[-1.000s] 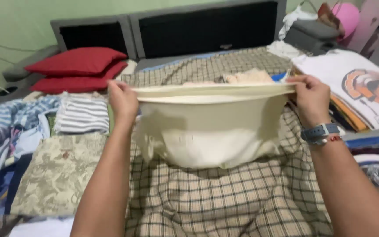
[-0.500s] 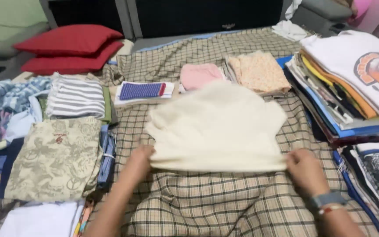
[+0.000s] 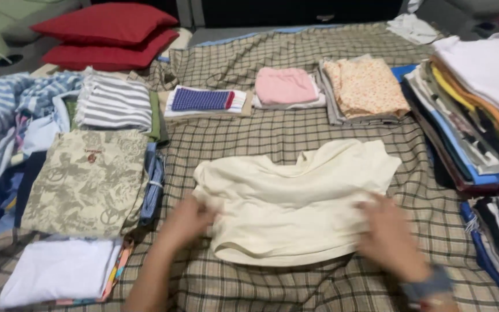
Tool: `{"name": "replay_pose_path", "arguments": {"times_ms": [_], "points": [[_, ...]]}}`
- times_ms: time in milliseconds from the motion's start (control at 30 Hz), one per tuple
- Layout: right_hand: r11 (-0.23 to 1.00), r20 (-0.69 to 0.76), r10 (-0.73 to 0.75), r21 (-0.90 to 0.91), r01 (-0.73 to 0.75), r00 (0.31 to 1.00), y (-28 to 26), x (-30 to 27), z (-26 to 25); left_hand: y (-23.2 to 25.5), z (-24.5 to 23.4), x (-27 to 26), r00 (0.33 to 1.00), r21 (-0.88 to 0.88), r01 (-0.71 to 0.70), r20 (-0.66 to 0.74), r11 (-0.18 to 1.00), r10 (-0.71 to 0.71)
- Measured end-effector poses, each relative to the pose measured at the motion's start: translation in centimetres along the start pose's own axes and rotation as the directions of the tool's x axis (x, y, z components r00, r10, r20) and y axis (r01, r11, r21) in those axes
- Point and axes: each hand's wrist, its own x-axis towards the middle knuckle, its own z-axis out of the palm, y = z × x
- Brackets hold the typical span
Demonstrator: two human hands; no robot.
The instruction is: Fold various items of clothing and organize them on a bed.
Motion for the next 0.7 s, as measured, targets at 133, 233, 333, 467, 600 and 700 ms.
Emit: {"name": "replay_pose_path", "arguments": {"times_ms": [133,233,333,467,600,700], "points": [[0.903,0.085,-0.235,0.387,0.185,0.968,-12.9,1.9,5.2,3.1,2.0,9.7,0.844,0.131,-0.306,-0.421,0.943,0.333],[0.796,0.126,-0.506,0.45,0.406,0.853,-18.7,2.4,6.7,4.8,3.8,14.4,0.727,0.251,-0.419,-0.482,0.872,0.488],[0.878,-0.078,-0.399,0.254,0.405,0.913,-18.8,1.5,9.8,4.4,4.5,17.2,0.874,0.407,-0.204,-0.334,0.89,0.353],[0.72,-0.052,-0.3,0.642,0.262,0.953,-14.0,1.6,11.1,-0.7,3.7,21.2,0.965,0.176,-0.115,-0.213,0.978,0.152],[0.252,0.6,0.308,0.697,-0.671,0.738,-1.5,0.1,12.8,-6.9,-1.8,19.0,0.996,-0.973,-0.086,-0.09,0.215,-0.008],[0.161,0.298,0.54,0.881,-0.445,0.787,-3.7,4.0,-0.9,0.7,-7.3,5.0,0.924,-0.824,-0.284,-0.371,0.49,-0.09]]}}
